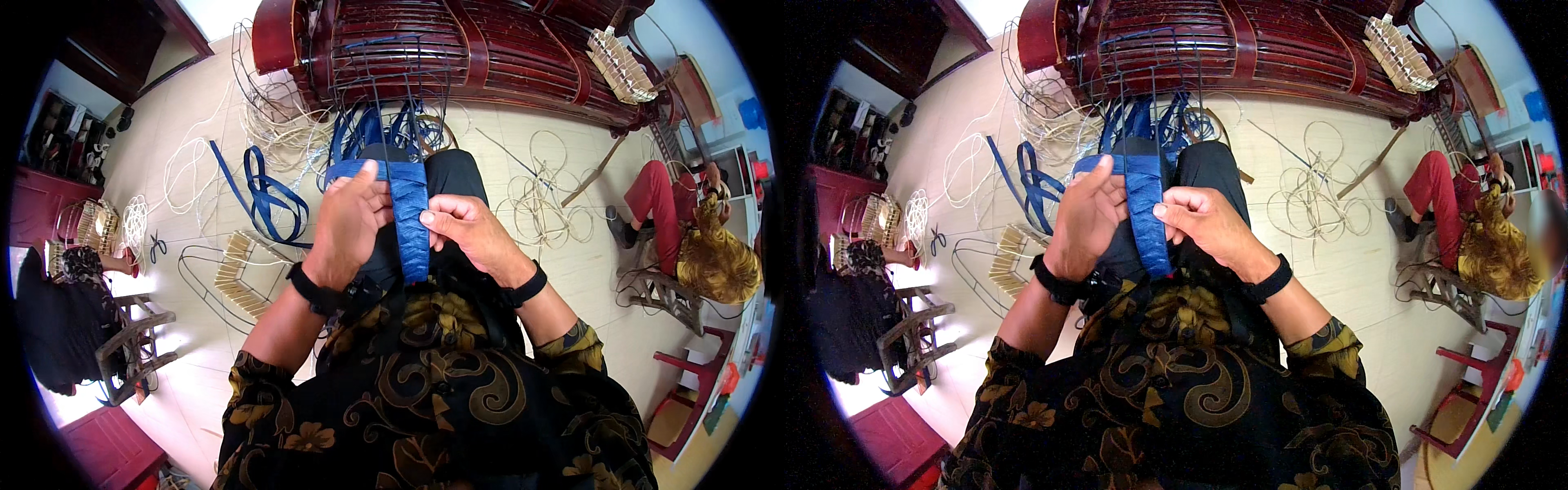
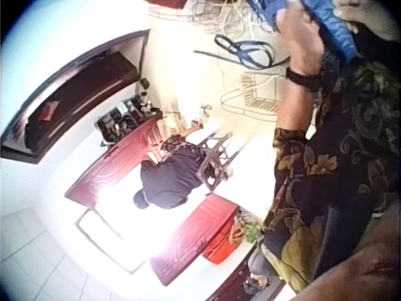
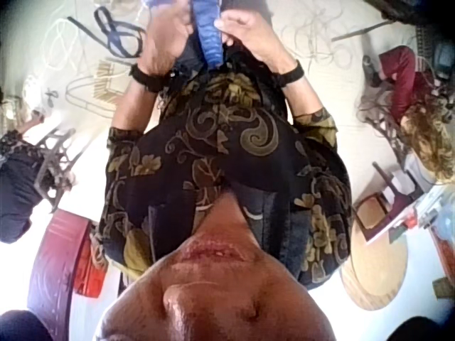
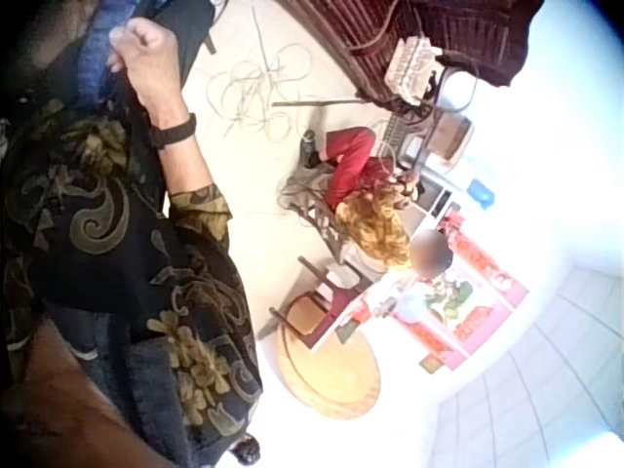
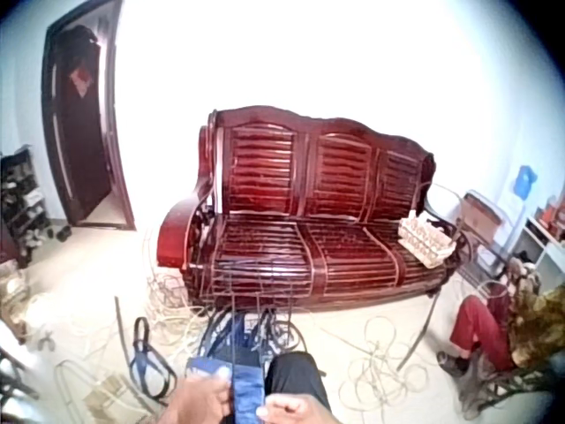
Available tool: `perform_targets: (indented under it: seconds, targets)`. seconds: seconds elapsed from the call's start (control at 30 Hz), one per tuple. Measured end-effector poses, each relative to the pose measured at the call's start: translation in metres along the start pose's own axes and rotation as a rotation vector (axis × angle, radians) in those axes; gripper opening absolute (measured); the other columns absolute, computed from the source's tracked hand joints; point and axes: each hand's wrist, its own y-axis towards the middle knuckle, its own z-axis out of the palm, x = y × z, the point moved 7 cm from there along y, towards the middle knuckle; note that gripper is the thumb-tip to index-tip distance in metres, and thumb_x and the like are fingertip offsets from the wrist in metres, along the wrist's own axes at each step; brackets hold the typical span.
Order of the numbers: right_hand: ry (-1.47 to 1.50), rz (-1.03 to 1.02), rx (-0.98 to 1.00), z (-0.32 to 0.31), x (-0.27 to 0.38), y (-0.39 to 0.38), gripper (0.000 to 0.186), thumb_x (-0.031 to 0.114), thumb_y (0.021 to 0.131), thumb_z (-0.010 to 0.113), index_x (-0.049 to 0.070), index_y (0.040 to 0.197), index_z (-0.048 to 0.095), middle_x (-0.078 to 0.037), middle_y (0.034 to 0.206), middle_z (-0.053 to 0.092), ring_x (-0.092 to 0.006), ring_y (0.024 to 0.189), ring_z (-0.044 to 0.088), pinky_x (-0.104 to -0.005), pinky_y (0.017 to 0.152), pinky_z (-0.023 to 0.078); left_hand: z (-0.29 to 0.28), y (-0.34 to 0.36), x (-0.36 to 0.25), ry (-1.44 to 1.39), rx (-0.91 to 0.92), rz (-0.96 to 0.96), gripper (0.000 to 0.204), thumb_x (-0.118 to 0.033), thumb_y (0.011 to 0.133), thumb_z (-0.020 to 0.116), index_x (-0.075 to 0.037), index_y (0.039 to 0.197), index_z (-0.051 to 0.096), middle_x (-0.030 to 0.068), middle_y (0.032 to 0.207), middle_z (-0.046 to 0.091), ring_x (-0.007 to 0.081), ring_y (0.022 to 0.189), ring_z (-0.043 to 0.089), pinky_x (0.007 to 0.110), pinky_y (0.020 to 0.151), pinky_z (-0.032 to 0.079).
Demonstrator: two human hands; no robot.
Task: The person weaves blue synthetic strips through a wire frame to create a basket, wrapping the strips around the wire and pulling them tight by hand.
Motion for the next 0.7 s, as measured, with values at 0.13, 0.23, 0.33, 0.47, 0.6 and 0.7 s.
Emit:
perform_targets:
  seconds: [0.13,0.23,0.33,0.47,0.6,0.7]
  targets:
    - [-0.108,-0.002,-0.039,0.002,0.004,-0.007,0.024,0.021,0.095,0.064,0.005,0.078,0.062,0.004,0.068,0.058,-0.0030,0.063,0.054,-0.0197,0.057,0.043,0.026,-0.021,0.010,0.050,0.130,-0.052,0.022,-0.012,0.093,0.056,0.006,0.105,0.059,0.0141,0.094,0.068,0.0220,0.081,0.068,0.035,0.073,0.057]
    - [-0.190,-0.021,-0.092,0.004,-0.002,-0.013,0.020,0.016,0.094,0.065,0.002,0.080,0.064,0.002,0.063,0.060,-0.0028,0.057,0.054,-0.0212,0.052,0.042,0.024,-0.026,0.021,0.066,0.064,-0.143,0.022,-0.003,0.087,0.058,0.005,0.108,0.058,0.0151,0.098,0.067,0.0213,0.083,0.067,0.033,0.074,0.057]
    - [-0.336,-0.086,-0.091,0.013,0.005,-0.021,0.017,0.014,0.092,0.067,0.002,0.080,0.064,0.000,0.060,0.060,-0.0025,0.055,0.053,-0.0230,0.051,0.042,0.028,-0.035,0.019,0.011,-0.009,-0.139,0.023,-0.002,0.085,0.058,0.005,0.107,0.059,0.0151,0.098,0.068,0.0210,0.086,0.067,0.033,0.078,0.056]
    - [-0.389,-0.147,-0.099,0.014,0.015,-0.024,0.019,0.013,0.089,0.068,0.001,0.077,0.061,-0.006,0.060,0.062,-0.0089,0.053,0.057,-0.0267,0.051,0.044,0.026,-0.040,0.027,-0.017,-0.067,-0.176,0.020,-0.001,0.084,0.057,0.004,0.101,0.064,0.0139,0.099,0.069,0.0196,0.087,0.067,0.031,0.082,0.053]
    - [-0.455,-0.174,-0.104,0.009,0.020,-0.025,0.021,0.016,0.087,0.070,0.002,0.076,0.059,-0.009,0.063,0.062,-0.0190,0.053,0.061,-0.0308,0.051,0.045,0.027,-0.038,0.030,-0.016,-0.089,-0.177,0.020,-0.001,0.083,0.059,0.004,0.100,0.066,0.0122,0.098,0.069,0.0186,0.087,0.066,0.030,0.081,0.053]
    - [-0.495,-0.199,-0.093,0.005,0.016,-0.025,0.022,0.016,0.087,0.070,0.002,0.075,0.058,-0.011,0.063,0.060,-0.0238,0.054,0.061,-0.0327,0.050,0.045,0.028,-0.035,0.032,0.006,-0.087,-0.194,0.020,-0.001,0.083,0.060,0.003,0.101,0.066,0.0121,0.097,0.069,0.0184,0.087,0.067,0.030,0.082,0.053]
